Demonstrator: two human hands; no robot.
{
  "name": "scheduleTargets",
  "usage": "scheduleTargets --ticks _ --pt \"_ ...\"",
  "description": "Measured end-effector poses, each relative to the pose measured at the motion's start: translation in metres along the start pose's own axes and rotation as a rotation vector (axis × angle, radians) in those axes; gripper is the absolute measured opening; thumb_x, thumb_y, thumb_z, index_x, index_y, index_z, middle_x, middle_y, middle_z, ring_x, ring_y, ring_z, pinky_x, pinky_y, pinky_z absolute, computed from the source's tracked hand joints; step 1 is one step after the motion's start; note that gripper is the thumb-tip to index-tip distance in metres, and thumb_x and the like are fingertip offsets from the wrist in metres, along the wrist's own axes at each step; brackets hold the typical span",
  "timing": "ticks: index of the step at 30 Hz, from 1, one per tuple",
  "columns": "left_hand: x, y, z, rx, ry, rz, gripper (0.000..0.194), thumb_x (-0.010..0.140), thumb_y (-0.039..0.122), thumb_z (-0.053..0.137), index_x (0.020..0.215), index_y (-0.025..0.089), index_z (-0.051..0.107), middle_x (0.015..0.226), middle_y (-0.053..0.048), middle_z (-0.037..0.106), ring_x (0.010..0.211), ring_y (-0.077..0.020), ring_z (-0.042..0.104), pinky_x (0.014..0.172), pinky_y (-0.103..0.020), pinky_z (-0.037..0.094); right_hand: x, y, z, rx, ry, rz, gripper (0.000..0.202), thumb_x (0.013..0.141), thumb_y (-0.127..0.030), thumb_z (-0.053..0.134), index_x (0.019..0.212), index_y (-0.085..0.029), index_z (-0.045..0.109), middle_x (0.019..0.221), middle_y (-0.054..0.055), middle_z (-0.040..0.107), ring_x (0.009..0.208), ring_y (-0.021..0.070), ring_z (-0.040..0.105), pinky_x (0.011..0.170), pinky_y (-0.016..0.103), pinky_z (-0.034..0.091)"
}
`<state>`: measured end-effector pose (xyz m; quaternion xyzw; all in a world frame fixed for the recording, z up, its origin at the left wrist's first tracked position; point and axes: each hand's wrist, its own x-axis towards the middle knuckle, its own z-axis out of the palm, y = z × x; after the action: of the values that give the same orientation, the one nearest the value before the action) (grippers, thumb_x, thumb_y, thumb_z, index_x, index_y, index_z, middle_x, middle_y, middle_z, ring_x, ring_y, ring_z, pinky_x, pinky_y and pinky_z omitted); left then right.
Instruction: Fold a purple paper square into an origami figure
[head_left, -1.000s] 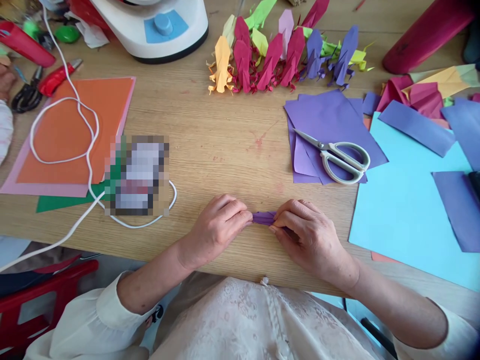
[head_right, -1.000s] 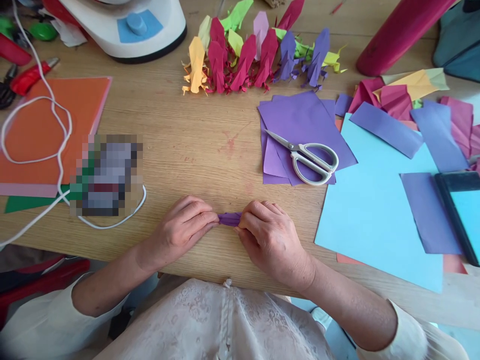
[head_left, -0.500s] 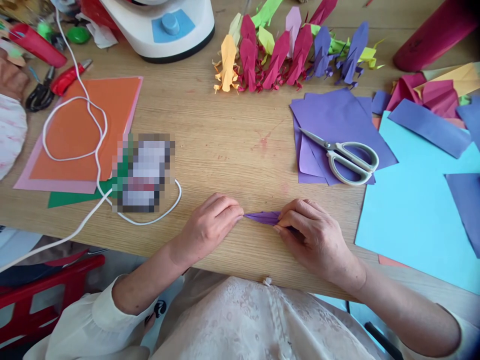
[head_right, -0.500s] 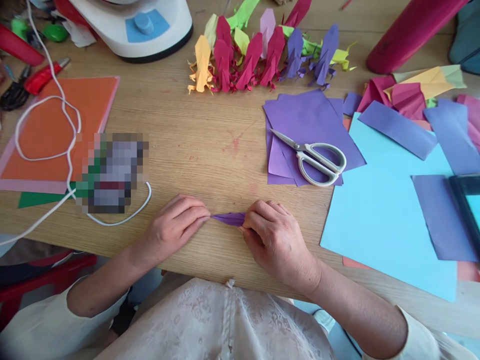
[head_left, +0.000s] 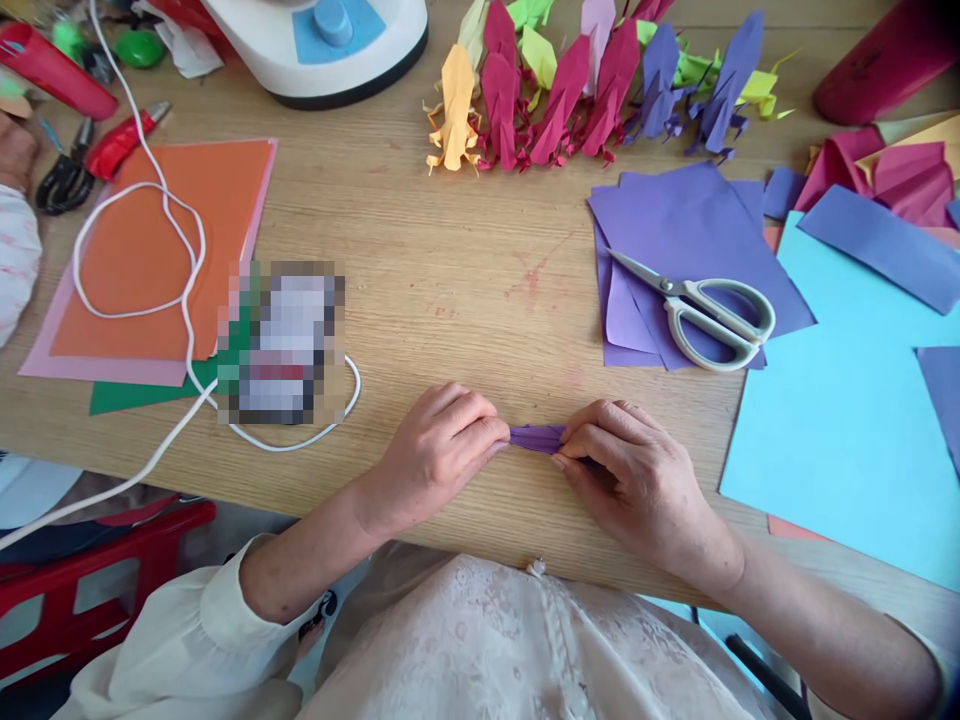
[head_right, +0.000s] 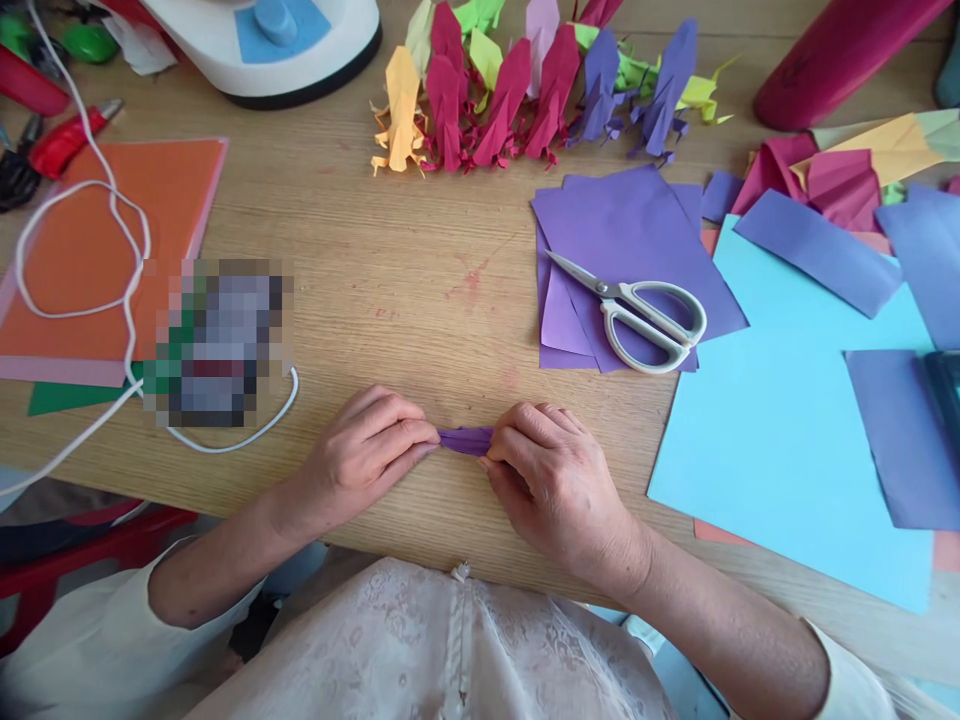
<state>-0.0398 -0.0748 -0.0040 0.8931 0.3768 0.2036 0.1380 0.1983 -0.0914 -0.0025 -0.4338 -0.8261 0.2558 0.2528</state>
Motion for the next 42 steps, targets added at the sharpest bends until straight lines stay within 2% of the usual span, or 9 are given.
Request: scheduleTargets --ticks 9,13,21,29,37,42 --pt "-0.001 0.002 0.003 -0.153 -0.035 -0.172 0.012 0.098 0.018 0.055 0.087 0.018 0.060 0.087 -0.002 0.061 0.085 -0.0167 0.056 0.078 -0.033 0.044 0.000 0.000 0.000 0.014 0.002 0.012 0.017 0.094 -0.012 0.053 0.081 -0.020 0.061 0.084 0.005 0.063 0.077 0.0189 0.057 0.070 0.035 0.043" --pt "-0.001 0.004 0.003 -0.136 -0.036 -0.211 0.014 0.099 0.021 0.054 0.087 0.019 0.062 0.086 -0.002 0.058 0.083 -0.0168 0.054 0.076 -0.033 0.042 0.001 0.000 0.000 0.021 0.002 0.019 0.016 0.093 -0.012 0.055 0.080 -0.020 0.060 0.084 0.005 0.063 0.077 0.0190 0.057 0.070 0.035 0.044" --pt "0.000 0.004 0.004 -0.197 -0.026 -0.241 0.011 0.096 0.020 0.061 0.085 0.019 0.064 0.085 -0.001 0.061 0.083 -0.0164 0.055 0.076 -0.032 0.041 0.001 0.001 0.001 0.027 0.012 0.021 0.015 0.090 -0.010 0.057 0.079 -0.019 0.059 0.083 0.005 0.062 0.076 0.0178 0.055 0.069 0.034 0.043" --pt "-0.003 0.006 0.006 -0.138 -0.007 -0.229 0.014 0.098 0.021 0.058 0.084 0.018 0.062 0.084 -0.002 0.060 0.082 -0.0174 0.053 0.077 -0.033 0.041 0.001 0.002 0.001 0.039 0.012 0.025 0.015 0.091 -0.010 0.057 0.079 -0.019 0.058 0.084 0.005 0.062 0.077 0.0175 0.055 0.070 0.034 0.043" --pt "0.001 0.006 0.001 -0.087 -0.117 -0.232 0.011 0.096 0.022 0.060 0.086 0.018 0.060 0.088 -0.002 0.060 0.087 -0.0191 0.055 0.080 -0.035 0.040 0.000 0.003 0.002 0.034 0.002 0.022 0.015 0.090 -0.009 0.056 0.078 -0.018 0.058 0.084 0.004 0.060 0.076 0.0174 0.054 0.070 0.034 0.042" --pt "0.003 0.014 0.004 -0.143 -0.052 -0.251 0.005 0.094 0.023 0.065 0.090 0.020 0.064 0.093 -0.001 0.061 0.089 -0.0177 0.057 0.082 -0.035 0.039 0.001 0.002 0.002 0.039 0.006 0.018 0.014 0.089 -0.008 0.057 0.078 -0.018 0.058 0.085 0.005 0.061 0.078 0.0180 0.054 0.071 0.034 0.043"
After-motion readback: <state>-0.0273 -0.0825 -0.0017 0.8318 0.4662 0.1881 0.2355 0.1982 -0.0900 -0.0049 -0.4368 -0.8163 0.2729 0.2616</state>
